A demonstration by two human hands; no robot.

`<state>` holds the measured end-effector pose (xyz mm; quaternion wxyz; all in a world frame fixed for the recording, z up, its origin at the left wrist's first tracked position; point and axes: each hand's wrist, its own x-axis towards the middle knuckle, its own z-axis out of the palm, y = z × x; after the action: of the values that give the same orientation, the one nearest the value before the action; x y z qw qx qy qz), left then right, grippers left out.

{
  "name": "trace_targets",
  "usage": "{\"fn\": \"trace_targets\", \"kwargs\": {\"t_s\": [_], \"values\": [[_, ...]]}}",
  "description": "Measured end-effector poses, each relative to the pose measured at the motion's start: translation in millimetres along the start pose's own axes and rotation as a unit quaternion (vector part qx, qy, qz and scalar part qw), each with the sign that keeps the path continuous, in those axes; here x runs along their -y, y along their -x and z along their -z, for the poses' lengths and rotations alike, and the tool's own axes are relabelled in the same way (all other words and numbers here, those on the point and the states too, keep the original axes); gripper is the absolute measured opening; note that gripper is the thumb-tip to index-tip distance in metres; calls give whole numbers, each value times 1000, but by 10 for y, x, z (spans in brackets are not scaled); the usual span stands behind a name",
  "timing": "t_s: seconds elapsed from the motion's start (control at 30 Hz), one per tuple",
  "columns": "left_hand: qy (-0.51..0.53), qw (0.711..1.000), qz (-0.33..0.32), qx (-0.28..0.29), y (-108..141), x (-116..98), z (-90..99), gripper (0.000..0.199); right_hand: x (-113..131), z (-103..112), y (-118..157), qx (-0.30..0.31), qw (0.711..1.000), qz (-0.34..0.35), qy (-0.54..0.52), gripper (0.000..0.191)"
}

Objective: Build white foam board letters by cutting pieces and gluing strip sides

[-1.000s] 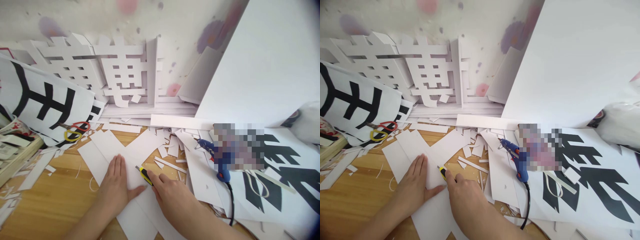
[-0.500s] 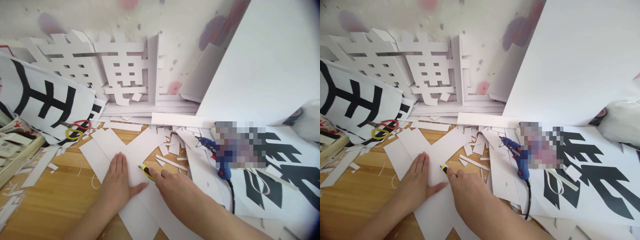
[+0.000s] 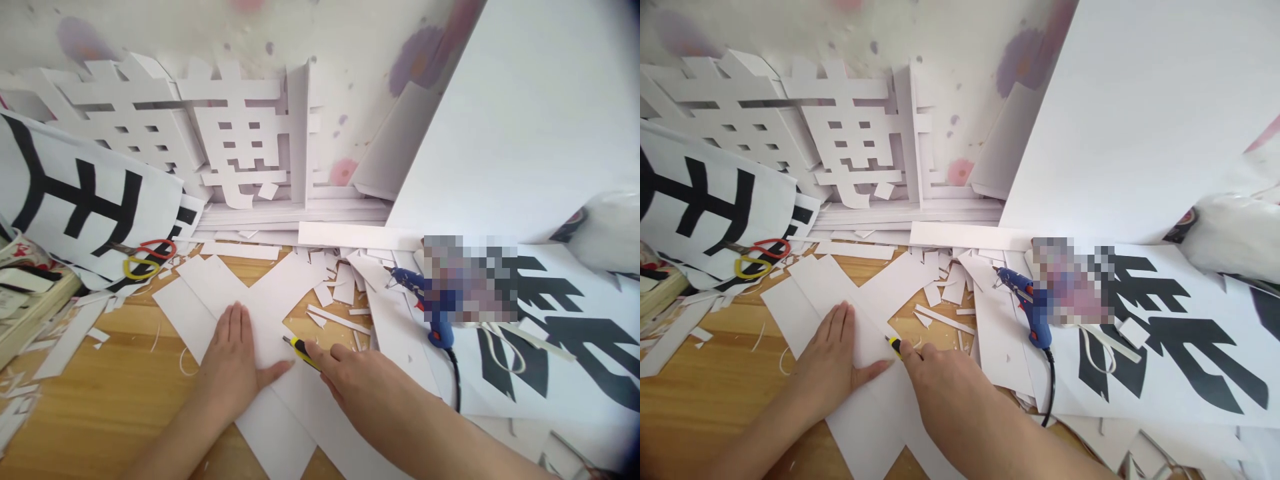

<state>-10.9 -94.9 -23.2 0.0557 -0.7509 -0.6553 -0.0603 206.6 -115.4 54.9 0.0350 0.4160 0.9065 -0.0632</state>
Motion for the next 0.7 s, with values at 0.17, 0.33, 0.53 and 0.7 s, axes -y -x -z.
{"fn": "trace_targets", "kwargs": {"t_s": [0.17,0.33,0.53,0.7], "values": [[-3,1000,3,3,-7,-3,18,118,-30,-5,62,-4,1000,6,-10,55],[4,1000,-1,-8,-7,9,-6,115,-75,34,114,10,999,20,-32,53],[-8,1000,-5,-19,-4,24,-28,117,-106,56,178,44,997,-1,-57,55],[-15,1000,-14,-18,-11,19,-9,119,-98,118,238,39,998,-4,-54,55]]}}
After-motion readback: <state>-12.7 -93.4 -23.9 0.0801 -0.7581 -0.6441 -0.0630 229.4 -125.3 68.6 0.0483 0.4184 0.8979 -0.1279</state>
